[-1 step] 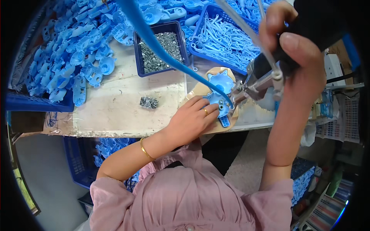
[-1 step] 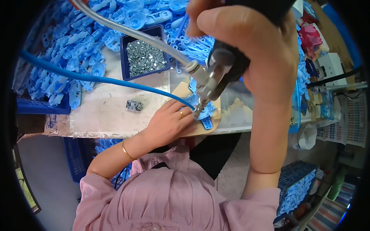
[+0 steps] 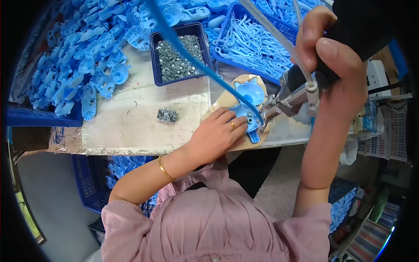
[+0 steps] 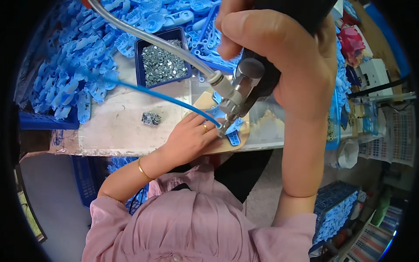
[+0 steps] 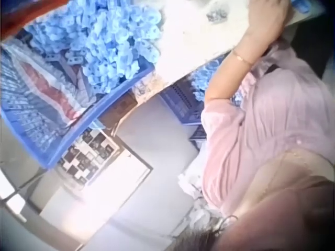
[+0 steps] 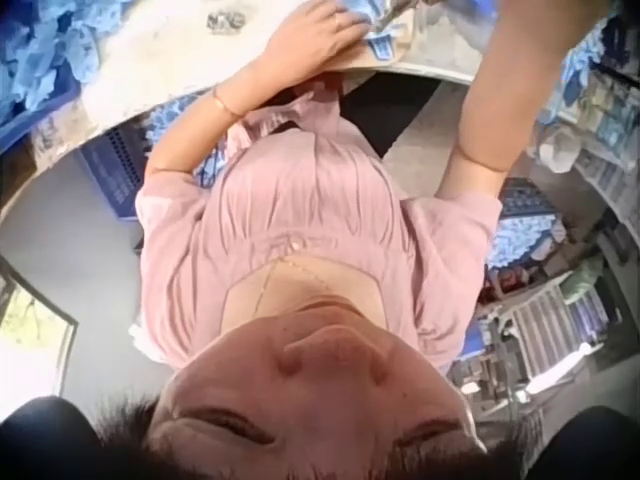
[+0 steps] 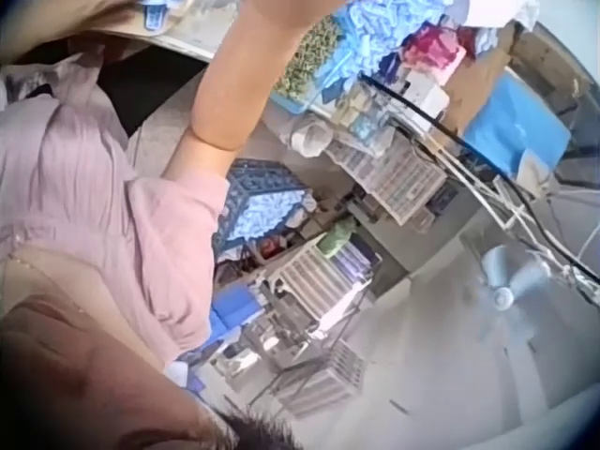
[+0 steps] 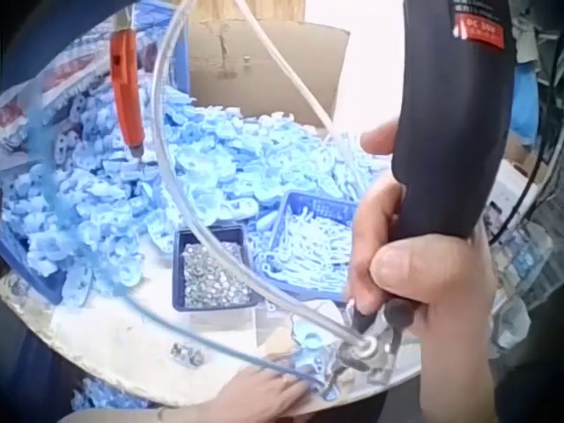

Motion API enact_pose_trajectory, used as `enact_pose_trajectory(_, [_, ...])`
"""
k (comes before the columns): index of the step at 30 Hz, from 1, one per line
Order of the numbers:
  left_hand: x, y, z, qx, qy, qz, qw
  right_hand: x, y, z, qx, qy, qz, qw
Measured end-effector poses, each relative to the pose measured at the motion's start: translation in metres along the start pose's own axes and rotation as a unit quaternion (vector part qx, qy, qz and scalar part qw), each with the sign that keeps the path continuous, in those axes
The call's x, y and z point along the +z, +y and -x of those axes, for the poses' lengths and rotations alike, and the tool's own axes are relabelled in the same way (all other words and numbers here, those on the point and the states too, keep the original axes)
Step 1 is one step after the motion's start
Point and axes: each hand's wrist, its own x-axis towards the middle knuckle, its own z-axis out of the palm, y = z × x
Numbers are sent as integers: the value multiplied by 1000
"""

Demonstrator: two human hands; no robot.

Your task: Assembling plastic toy parts by inserting small components using a specialized power tool at an industrial workbench.

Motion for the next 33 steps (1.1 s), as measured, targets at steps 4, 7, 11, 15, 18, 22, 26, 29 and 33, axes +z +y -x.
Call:
enact_pose_trajectory(4, [9, -2, -3, 11, 55, -18, 998, -14, 20, 19, 37, -17, 1, 999])
enact_pose_trajectory(7, [13, -2, -6, 13, 60, -22, 998, 9, 15, 21, -17, 67, 37, 997])
enact_pose_trajectory(11, [9, 2, -4, 5, 51, -45, 998, 20, 15, 32, -62, 72, 77, 992])
enact_pose_trajectory(15, [14, 10, -8, 3, 36, -55, 998, 11, 5, 37, -74, 110, 104, 986])
enact_pose_trajectory(18, [13, 8, -3, -17, 15, -67, 998, 14, -17, 2, 69, 202, 47, 976])
enact_pose_trajectory(22, [-33, 25, -7, -16, 50, 65, 997, -34, -44, -49, -8, 29, 51, 998])
enact_pose_trajectory(26, [-120, 22, 26, -107, -69, 259, 957, -138, -15, -56, -23, 43, 217, 975])
enact_pose_trajectory(29, [-175, 17, 69, -178, -176, 327, 911, -253, 53, -15, 26, 135, 509, 850])
enact_pose_trajectory(33, [-209, 29, 174, -452, -446, 20, 772, -276, 127, 25, 122, 155, 683, 704])
